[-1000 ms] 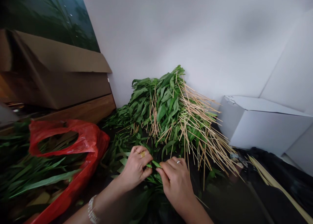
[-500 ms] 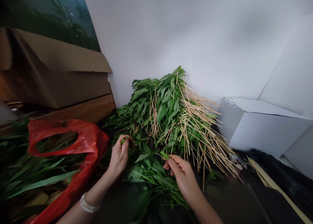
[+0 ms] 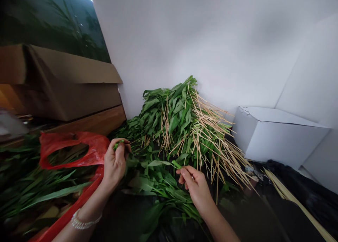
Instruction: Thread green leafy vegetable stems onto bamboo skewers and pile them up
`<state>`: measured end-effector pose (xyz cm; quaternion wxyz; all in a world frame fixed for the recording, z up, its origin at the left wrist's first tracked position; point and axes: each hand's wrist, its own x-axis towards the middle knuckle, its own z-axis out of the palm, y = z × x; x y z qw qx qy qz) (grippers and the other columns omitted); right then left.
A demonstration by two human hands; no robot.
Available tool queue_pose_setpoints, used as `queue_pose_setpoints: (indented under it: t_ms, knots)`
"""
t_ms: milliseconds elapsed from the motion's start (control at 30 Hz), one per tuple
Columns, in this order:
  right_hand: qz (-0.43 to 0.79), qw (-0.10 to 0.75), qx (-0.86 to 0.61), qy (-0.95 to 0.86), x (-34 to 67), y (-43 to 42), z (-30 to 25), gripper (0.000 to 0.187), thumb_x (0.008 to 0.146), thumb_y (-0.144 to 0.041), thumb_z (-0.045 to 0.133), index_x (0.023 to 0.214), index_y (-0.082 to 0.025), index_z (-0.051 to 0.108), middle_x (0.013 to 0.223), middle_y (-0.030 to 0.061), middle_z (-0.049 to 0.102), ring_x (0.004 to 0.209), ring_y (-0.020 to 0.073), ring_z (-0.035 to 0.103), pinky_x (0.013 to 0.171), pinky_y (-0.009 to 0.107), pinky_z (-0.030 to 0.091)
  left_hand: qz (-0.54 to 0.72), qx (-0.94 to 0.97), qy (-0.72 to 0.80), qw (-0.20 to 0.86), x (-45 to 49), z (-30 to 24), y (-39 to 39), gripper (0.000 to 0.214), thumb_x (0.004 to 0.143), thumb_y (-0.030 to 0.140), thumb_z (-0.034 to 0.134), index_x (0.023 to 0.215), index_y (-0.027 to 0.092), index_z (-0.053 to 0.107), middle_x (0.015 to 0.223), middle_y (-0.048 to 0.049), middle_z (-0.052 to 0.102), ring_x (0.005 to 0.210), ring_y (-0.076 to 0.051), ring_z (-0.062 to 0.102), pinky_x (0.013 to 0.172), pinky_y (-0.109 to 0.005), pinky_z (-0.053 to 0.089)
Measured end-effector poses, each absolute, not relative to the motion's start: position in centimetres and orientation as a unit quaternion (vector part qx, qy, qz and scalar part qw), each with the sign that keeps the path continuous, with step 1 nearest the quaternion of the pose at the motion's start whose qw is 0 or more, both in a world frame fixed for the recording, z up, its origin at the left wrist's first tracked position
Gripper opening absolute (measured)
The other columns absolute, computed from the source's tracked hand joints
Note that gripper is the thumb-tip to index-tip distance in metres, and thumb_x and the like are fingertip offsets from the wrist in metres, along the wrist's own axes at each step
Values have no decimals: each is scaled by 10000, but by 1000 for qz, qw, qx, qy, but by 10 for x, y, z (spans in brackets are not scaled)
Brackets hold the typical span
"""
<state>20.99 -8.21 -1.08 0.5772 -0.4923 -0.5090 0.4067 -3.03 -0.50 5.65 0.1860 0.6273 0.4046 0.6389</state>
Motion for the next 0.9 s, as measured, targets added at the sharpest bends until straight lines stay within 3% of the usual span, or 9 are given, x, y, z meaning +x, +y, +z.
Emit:
queue_pose_setpoints:
  t_ms: [167,333,500,900]
  knots:
    - [399,609,-482,-487,212,-85,-6,394,805,-543,625,833,-155,689,591,-7,564,502,99,434,484,234,334,523,728,419,144,-35,82,-39,206,962,341,370,951,212,531,673,35,544,576,-107,490,543,-197,371]
    - [396,631,-475,-469,214,-86,-6,374,804,-517,640,869,-152,692,576,-12,553,519,107,451,471,228,329,302,858,404,102,-36,106,-75,199,959,313,363,996,213,532,741,15,577,650,-134,547,619,-226,395]
    - [399,628,-478,-467,213,-87,-10,397,794,-533,647,873,-147,692,564,-10,559,517,108,462,464,224,331,105,922,364,75,-28,97,-91,147,963,263,369,969,222,510,782,1,602,699,-166,584,622,-247,384]
    - [406,597,-486,-492,214,-86,-13,433,771,-551,669,903,-141,708,576,0,570,531,127,495,465,239,358,50,924,363,112,-33,39,-105,61,884,284,580,908,242,542,806,11,661,734,-168,638,609,-230,377]
